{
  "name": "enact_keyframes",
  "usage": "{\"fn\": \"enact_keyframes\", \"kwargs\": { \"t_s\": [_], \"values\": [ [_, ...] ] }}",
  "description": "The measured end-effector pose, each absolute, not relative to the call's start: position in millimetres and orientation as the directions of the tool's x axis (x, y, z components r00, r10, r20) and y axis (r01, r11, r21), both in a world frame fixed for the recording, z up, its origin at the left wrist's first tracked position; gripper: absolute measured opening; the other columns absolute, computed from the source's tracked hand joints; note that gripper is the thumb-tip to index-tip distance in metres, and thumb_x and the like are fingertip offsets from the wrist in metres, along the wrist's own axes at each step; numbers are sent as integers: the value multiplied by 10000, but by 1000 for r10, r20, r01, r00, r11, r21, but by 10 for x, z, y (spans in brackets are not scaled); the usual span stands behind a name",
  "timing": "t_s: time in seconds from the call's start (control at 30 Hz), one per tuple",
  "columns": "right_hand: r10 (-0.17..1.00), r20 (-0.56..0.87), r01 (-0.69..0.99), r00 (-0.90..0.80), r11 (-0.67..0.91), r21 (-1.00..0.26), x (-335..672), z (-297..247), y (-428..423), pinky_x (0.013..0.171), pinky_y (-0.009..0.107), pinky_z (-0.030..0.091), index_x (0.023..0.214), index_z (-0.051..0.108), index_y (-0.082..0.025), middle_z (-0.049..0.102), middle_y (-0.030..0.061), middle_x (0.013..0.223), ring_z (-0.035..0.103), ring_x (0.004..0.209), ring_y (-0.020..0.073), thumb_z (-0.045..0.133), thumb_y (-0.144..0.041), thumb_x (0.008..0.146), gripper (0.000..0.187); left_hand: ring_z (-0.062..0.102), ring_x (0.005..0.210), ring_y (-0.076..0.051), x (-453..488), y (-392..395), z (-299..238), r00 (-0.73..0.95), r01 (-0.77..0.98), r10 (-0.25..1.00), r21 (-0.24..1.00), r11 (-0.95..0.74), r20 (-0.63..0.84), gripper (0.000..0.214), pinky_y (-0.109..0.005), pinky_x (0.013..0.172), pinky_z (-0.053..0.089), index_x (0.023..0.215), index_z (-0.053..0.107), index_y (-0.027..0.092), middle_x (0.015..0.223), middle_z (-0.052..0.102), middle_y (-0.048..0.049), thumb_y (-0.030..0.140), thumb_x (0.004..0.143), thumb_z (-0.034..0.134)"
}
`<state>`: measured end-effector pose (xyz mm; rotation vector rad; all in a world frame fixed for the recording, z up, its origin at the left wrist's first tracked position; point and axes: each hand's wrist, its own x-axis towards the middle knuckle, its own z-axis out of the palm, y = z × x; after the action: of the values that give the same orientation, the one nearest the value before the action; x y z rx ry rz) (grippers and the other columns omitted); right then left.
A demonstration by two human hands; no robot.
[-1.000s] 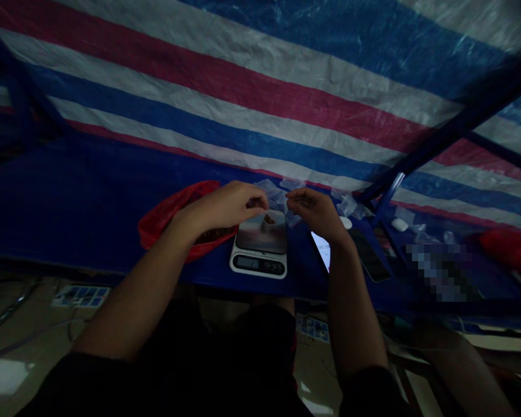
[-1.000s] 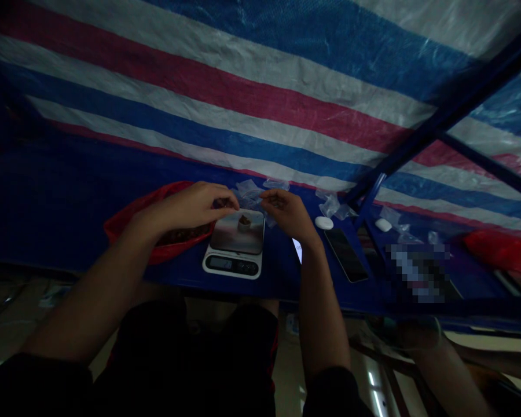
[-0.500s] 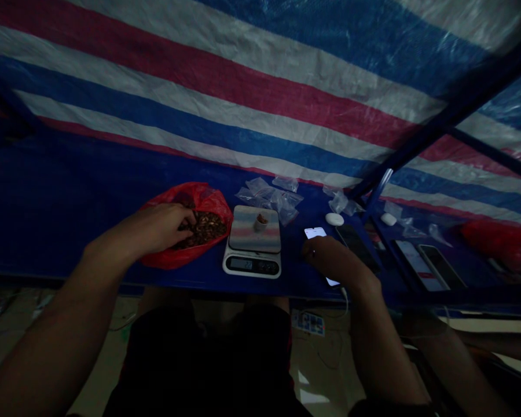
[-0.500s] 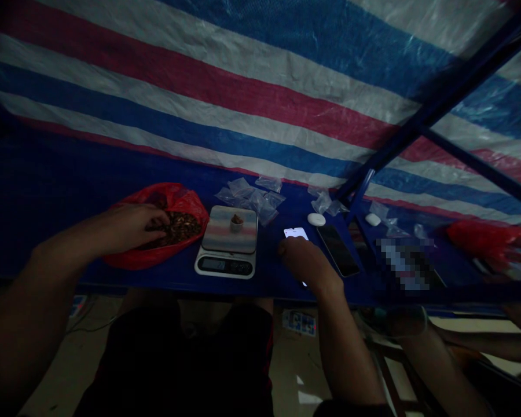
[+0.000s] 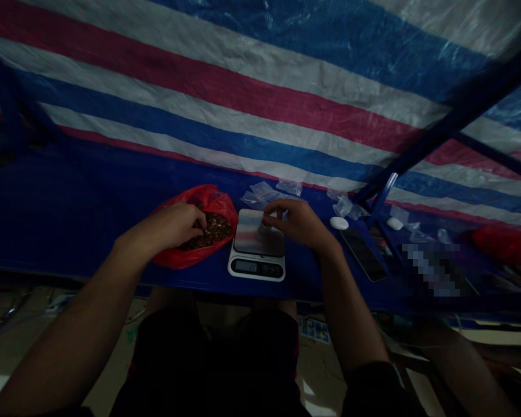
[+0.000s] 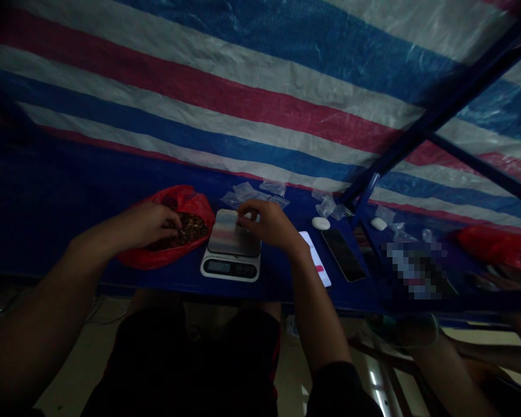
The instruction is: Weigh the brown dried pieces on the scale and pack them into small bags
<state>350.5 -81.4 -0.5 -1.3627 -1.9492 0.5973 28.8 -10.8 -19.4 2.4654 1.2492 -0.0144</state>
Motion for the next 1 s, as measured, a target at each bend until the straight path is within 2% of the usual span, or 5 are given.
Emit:
{"fn": "enact_keyframes", "kwargs": {
  "t_s": [0.17, 0.33, 0.5, 0.67, 1.0],
  "values": [
    [920, 391, 533, 3, 329, -779, 3573, -43, -564, 677, 306, 492, 1031, 770, -207, 787, 54, 972, 657, 784, 177, 711, -361, 913, 203, 784, 847, -200, 289, -113, -79, 619, 763, 771, 346, -546, -146, 268, -287, 773, 526, 972, 870, 250, 993, 862, -29, 207, 853, 633],
    [872, 446, 470, 202, 314, -825, 3593, -357, -258, 786, 339, 534, 959, 743, -207, 769, 53, 960, 658, 856, 200, 707, -451, 883, 258, 782, 935, -204, 540, -196, 310, 697, 669, 715, 407, -622, -55, 269, -278, 833, 533, 1050, 872, 270, 1062, 861, -12, 275, 909, 644],
    [873, 436, 440, 218, 311, -843, 3571, -583, -221, 847, 357, 554, 940, 735, -209, 773, 56, 945, 676, 878, 208, 699, -459, 890, 258, 774, 959, -191, 1067, -250, 566, 786, 510, 616, 503, -698, 58, 277, -282, 896, 528, 1065, 870, 236, 1076, 856, -34, 168, 921, 643],
    [852, 460, 420, 250, 333, -844, 3580, -606, -274, 857, 350, 554, 941, 718, -210, 769, 52, 928, 681, 867, 201, 679, -455, 908, 250, 783, 949, -183, 1494, -166, 439, 887, 344, 450, 497, -797, 107, 245, -277, 879, 525, 999, 871, 224, 1021, 856, -40, 110, 909, 674],
    [847, 463, 411, 263, 336, -848, 3523, -554, -316, 809, 338, 548, 944, 691, -226, 749, 52, 912, 675, 859, 200, 653, -476, 913, 256, 768, 998, -210, 1680, -136, 346, 905, 360, 421, 409, -839, 65, 242, -315, 932, 517, 986, 860, 205, 1047, 844, -72, 104, 921, 650]
  ]
}}
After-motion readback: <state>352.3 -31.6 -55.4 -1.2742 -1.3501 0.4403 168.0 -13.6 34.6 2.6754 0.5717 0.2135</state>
